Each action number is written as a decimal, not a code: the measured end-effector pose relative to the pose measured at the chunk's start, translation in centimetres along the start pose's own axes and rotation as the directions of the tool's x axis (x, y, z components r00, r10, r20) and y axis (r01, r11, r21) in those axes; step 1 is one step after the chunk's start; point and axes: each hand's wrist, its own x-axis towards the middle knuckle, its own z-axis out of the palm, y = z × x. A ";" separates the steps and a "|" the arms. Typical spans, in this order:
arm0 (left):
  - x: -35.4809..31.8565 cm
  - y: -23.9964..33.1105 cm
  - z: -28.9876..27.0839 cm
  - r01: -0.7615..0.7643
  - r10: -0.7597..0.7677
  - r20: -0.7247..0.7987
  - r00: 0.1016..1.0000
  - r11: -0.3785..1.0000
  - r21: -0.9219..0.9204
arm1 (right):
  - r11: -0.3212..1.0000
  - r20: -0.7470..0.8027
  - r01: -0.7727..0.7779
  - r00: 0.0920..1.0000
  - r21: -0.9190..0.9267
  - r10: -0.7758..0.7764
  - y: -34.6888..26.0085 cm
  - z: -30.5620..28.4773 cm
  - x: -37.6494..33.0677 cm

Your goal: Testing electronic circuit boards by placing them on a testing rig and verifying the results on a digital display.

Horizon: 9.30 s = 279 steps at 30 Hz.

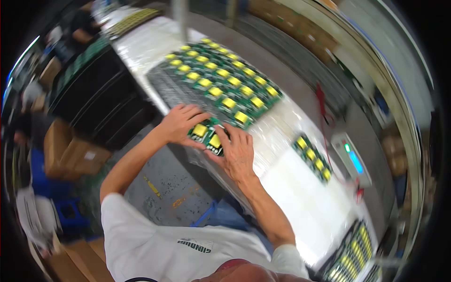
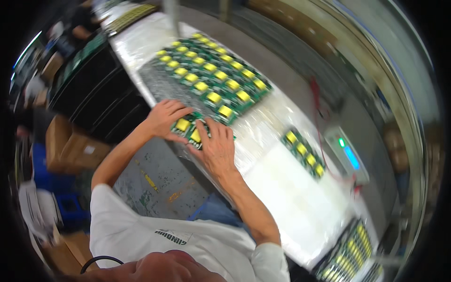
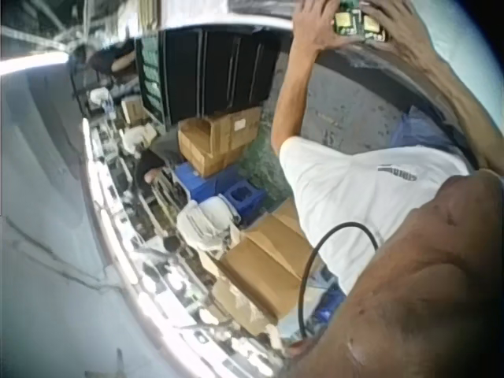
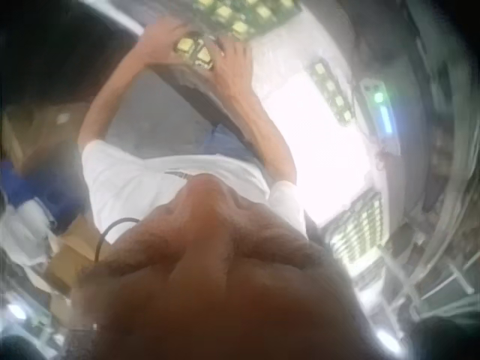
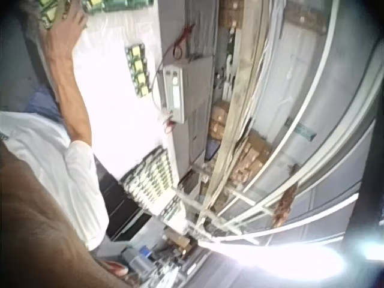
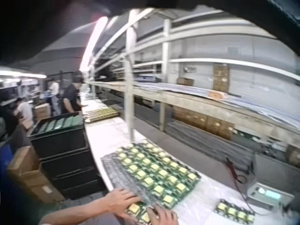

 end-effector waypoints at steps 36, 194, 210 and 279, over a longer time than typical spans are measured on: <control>12.3 38.0 8.7 0.084 0.087 0.433 0.897 0.929 -0.361 | 0.859 0.105 -0.469 0.862 -0.204 0.496 10.1 -26.9 -30.5; 3.4 -0.9 8.1 0.511 -0.476 -0.194 0.858 0.828 0.229 | 0.962 0.089 0.177 0.983 -0.206 -0.162 6.0 7.0 5.3; 0.6 -2.4 4.4 0.318 -0.312 -0.087 0.946 0.946 0.067 | 0.978 0.153 0.127 0.983 -0.168 -0.102 5.4 5.2 4.8; 14.7 23.4 10.4 0.404 -0.301 0.322 0.897 0.854 -0.326 | 0.842 -0.040 -0.537 0.844 -0.052 0.536 12.2 -12.0 -14.6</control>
